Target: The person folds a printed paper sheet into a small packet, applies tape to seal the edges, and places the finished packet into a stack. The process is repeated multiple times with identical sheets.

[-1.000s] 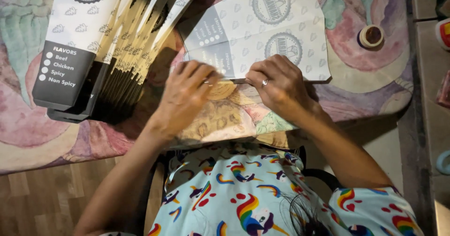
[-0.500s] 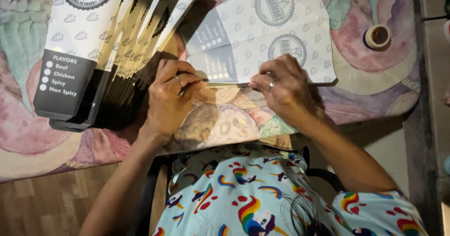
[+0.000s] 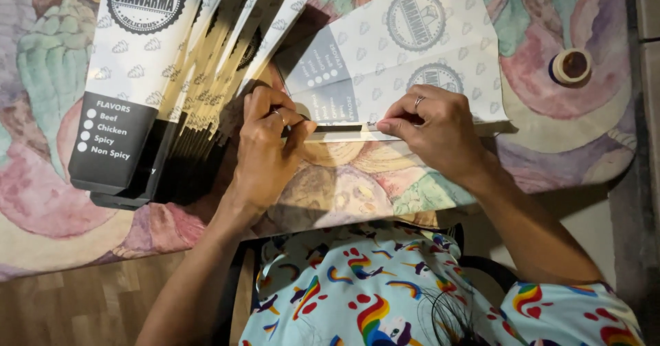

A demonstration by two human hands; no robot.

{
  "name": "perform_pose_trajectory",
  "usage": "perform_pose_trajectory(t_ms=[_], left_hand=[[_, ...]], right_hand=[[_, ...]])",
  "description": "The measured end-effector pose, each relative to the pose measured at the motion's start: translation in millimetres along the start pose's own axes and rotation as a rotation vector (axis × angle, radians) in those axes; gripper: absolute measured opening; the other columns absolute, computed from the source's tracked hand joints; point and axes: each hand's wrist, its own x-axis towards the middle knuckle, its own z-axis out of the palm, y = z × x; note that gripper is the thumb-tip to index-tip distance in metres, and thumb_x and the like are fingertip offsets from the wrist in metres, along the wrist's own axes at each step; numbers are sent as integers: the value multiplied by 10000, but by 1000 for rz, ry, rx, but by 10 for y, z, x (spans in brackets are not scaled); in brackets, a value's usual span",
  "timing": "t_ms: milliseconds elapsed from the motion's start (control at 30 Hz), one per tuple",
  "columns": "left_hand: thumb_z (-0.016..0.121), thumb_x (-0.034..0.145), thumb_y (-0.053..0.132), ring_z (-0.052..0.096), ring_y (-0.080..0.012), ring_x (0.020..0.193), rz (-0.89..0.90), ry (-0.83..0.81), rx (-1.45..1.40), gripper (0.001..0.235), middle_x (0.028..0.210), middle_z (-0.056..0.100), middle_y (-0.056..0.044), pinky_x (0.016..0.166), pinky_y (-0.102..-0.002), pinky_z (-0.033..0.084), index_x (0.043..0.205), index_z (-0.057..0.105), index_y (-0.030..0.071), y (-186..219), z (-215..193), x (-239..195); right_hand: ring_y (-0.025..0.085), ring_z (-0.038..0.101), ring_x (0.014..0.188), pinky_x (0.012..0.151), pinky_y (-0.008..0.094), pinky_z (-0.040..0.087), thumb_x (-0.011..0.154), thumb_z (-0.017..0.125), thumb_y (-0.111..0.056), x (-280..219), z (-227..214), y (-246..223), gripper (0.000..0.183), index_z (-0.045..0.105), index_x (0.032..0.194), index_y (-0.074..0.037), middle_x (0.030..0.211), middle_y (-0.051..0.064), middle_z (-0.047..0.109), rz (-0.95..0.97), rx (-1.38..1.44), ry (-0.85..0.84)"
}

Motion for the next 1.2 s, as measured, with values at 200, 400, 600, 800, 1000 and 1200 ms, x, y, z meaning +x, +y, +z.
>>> perform_pose_trajectory(t_ms=[200,400,600,800,1000,1200], left_hand=[[807,908,37,572,-400,891,-5,-10,33,246,971,499,-118,816,-423,496,775,604,0,8,4,15],[790,917,88,537,-376,902,-25,-25,71,261,979,458,-101,846,-415,456,790,569,31,-74,68,-69],[772,929,80,547,-389,963,-85,36,1,254,1025,458,-108,904,-417,460,853,534,32,-21,90,-87],[654,1002,76,580,-395,1040,101,49,210,45,1096,528,-154,926,-467,474,995,643,33,-45,331,-264],[556,986,-15,624,-418,1005,441,-180,613,177,1112,638,-270,901,-525,527,1042,708,-86,72,422,-392],[462,1038,125,626,-496,1114,361,-377,947,437,1174,607,-349,1053,-605,487,1350,554,-167,502,317,-357]], right_hand=[[200,637,640,596,284,535,846,868,-55,40,-34,3,104,765,845,-66,681,65,635,80,-6,-74],[188,629,624,572,287,530,820,867,-54,79,-69,-25,125,745,845,-67,665,59,638,128,-39,-122],[189,617,629,582,298,524,826,850,-63,98,-93,-32,118,743,863,-98,664,40,624,189,-61,-181],[190,631,622,589,299,528,832,841,-38,109,-96,-101,111,747,860,-90,656,44,659,179,-85,-185],[192,661,651,616,295,543,831,858,-71,95,-80,-62,128,734,847,-98,664,32,657,119,-83,-169],[204,656,681,641,309,549,905,864,-164,-36,-98,22,169,706,877,-112,701,13,633,-5,-273,-117]])
